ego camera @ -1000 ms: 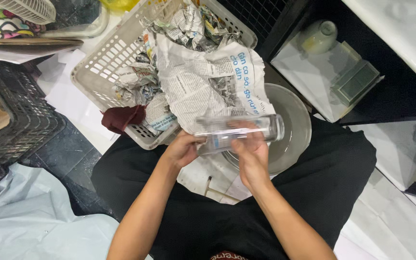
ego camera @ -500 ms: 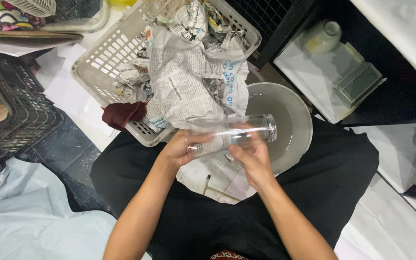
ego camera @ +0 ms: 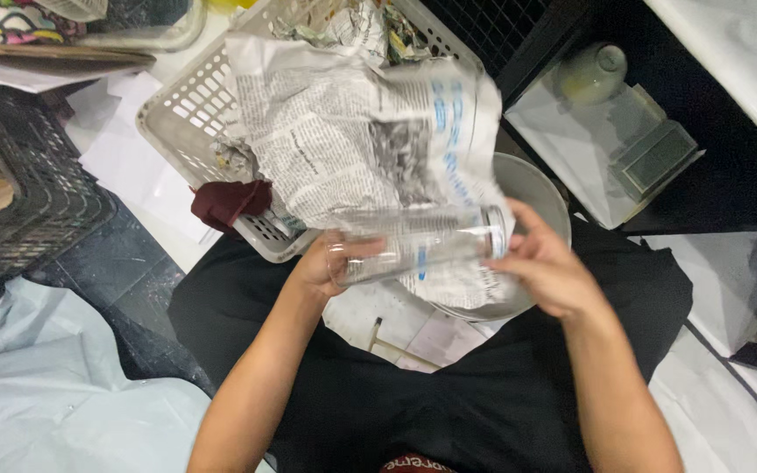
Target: The person sits on the floor and wraps small ceramic items, including a mug, a small bowl, and a glass, using crumpled newspaper. They retrieve each item from a nearby shelf, wrap it, and place it into a white plastic basket filled with other wrapped items.
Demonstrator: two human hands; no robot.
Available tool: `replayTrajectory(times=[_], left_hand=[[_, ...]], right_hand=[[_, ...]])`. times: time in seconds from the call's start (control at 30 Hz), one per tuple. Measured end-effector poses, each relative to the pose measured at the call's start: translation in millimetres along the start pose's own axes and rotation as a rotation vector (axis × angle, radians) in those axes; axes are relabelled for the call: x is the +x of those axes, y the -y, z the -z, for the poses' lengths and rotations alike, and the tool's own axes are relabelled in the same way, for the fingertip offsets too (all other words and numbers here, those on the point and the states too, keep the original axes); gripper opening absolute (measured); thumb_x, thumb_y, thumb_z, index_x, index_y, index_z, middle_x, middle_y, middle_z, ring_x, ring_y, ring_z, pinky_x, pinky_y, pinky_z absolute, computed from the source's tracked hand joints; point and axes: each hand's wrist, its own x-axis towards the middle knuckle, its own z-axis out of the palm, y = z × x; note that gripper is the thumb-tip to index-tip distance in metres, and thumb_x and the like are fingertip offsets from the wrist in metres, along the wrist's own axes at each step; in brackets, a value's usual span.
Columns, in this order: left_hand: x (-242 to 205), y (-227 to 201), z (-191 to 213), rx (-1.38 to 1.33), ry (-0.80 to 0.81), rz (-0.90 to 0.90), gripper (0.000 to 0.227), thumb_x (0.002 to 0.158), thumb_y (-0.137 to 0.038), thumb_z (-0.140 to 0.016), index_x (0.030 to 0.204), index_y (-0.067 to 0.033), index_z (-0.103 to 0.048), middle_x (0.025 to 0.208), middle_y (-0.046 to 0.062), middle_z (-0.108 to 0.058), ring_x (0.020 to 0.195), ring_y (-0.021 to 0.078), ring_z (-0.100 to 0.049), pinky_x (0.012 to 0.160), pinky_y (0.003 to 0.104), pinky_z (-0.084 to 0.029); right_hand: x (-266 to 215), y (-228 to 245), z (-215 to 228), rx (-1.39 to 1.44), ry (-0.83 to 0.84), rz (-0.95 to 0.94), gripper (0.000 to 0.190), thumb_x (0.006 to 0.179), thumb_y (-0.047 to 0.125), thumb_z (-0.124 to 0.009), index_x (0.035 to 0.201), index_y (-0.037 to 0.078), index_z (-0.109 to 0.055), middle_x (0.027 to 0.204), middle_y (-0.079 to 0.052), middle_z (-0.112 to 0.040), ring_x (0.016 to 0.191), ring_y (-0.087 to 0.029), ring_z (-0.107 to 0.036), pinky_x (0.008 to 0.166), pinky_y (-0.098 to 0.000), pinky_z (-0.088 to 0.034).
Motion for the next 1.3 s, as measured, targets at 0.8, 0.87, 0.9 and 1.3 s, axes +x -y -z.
replayTrajectory(times=[0.8,0.87,0.9,1.3], left_hand=[[6,10,-41,-0.095,0.0,0.203,0.064,0.085,0.013,-0.065,0.143,0.016,-0.037,0.132,0.038,-0.057,0.113,0.0501,-0.066,0.082,0.059,-0.058],[5,6,-48,-0.064,0.031,0.16,0.064,0.084,0.013,-0.064,0.142,0.0124,-0.037,0.132,0.036,-0.057,0.113,0.0501,-0.065,0.081,0.06,-0.057],[5,4,-52,-0.047,0.048,0.137,0.064,0.084,0.013,-0.063,0.142,0.0107,-0.038,0.132,0.035,-0.057,0.113,0.05,-0.065,0.081,0.06,-0.056],[6,3,-45,0.326,0.036,0.004,0.05,0.078,0.004,-0.079,0.126,0.0075,-0.065,0.122,0.018,-0.071,0.108,0.0276,-0.07,0.096,0.041,-0.058]], right_hand=[[17,-36,30,-0.274,0.063,0.342,0.073,0.078,0.011,-0.079,0.143,0.001,-0.047,0.135,-0.012,-0.06,0.122,-0.025,-0.061,0.106,-0.0404,-0.052],[20,-33,36,-0.353,0.071,0.428,0.076,0.075,0.013,-0.082,0.142,0.001,-0.049,0.133,-0.011,-0.061,0.121,-0.024,-0.062,0.105,-0.0394,-0.052],[21,-31,41,-0.372,0.08,0.472,0.077,0.073,0.014,-0.084,0.141,0.001,-0.049,0.132,-0.011,-0.061,0.12,-0.024,-0.062,0.105,-0.039,-0.052],[32,-18,26,-0.13,0.095,0.335,0.079,0.064,0.001,-0.087,0.136,0.001,-0.056,0.124,-0.01,-0.065,0.115,-0.024,-0.064,0.096,-0.0388,-0.055]])
